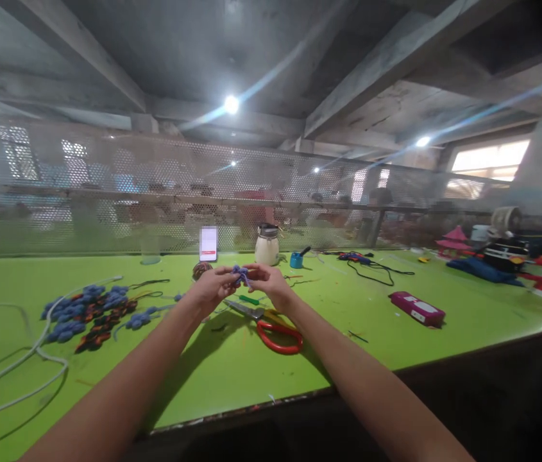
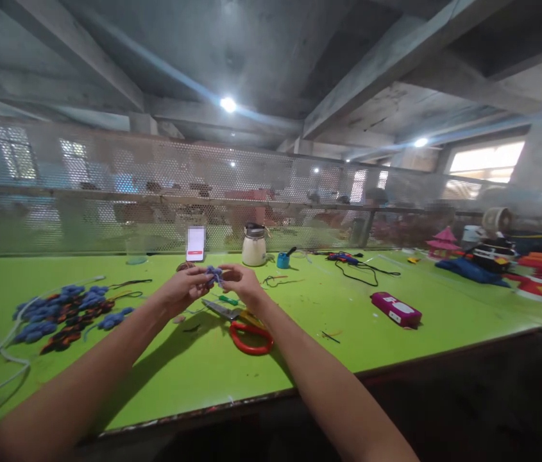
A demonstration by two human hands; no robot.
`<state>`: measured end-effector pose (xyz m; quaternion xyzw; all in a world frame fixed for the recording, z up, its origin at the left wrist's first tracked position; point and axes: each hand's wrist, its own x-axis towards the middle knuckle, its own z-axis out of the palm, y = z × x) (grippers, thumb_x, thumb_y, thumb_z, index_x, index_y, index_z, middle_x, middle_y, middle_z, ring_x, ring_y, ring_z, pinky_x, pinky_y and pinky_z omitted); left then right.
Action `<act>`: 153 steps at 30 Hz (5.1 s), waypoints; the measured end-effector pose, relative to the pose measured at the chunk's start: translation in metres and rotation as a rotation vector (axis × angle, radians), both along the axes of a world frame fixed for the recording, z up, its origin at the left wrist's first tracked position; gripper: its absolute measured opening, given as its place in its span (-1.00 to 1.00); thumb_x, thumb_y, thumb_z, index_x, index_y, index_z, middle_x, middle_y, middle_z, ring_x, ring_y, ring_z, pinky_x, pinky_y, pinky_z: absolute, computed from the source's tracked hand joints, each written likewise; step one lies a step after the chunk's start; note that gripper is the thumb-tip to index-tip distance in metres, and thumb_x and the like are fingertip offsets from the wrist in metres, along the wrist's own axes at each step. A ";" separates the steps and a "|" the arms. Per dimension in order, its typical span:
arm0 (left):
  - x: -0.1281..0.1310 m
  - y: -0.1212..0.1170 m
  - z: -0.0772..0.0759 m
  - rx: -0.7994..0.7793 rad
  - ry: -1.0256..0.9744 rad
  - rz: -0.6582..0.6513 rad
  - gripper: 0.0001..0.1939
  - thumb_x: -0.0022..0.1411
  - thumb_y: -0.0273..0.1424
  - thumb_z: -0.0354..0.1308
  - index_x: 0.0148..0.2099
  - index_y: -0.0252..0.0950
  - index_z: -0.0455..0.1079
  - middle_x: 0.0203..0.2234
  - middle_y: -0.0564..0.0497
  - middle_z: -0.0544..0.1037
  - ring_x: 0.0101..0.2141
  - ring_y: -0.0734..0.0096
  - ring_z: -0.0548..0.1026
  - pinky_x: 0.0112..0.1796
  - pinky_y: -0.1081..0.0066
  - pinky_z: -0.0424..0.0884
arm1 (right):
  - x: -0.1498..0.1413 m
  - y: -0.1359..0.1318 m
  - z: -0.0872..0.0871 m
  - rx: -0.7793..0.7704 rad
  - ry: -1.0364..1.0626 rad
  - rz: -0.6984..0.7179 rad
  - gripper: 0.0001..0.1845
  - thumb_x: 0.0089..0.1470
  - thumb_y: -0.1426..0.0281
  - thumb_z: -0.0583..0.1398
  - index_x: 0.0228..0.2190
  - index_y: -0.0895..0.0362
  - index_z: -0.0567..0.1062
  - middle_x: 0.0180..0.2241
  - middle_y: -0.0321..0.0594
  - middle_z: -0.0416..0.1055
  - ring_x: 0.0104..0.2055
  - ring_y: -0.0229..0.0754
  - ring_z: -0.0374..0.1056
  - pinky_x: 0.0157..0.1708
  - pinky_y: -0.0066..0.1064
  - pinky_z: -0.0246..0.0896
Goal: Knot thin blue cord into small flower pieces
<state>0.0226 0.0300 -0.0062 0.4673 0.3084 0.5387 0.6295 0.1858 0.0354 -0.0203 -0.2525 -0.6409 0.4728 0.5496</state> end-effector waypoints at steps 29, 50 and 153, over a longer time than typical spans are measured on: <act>0.004 -0.011 -0.023 0.155 0.255 0.062 -0.81 -0.14 -0.44 0.34 -0.49 -0.40 0.38 -0.65 0.00 0.45 -0.58 0.49 0.40 -0.51 0.48 0.25 | -0.002 -0.006 -0.016 -0.083 -0.077 -0.186 -0.64 -0.30 0.24 0.34 -0.48 0.19 0.38 -0.63 -0.30 0.41 -0.62 -0.30 0.31 -0.59 -0.43 0.26; -0.003 -0.010 -0.020 -0.013 -0.033 -0.052 -0.76 0.00 -0.38 0.17 -0.23 -0.34 0.37 -0.44 -0.06 0.49 -0.38 0.35 0.47 -0.37 0.38 0.38 | -0.006 -0.013 -0.015 0.454 -0.242 -0.481 -0.90 -0.01 0.44 0.12 -0.39 0.13 0.44 -0.43 -0.21 0.40 -0.37 -0.20 0.31 -0.37 -0.37 0.25; 0.007 -0.015 -0.021 -0.020 -0.017 -0.049 -0.92 0.12 -0.54 0.10 -0.38 -0.45 0.41 -0.50 -0.11 0.50 -0.49 0.48 0.46 -0.45 0.51 0.44 | -0.007 -0.010 -0.014 0.178 -0.340 -0.330 -0.69 -0.21 0.37 0.30 -0.35 0.17 0.40 -0.42 -0.26 0.34 -0.41 -0.28 0.27 -0.43 -0.42 0.24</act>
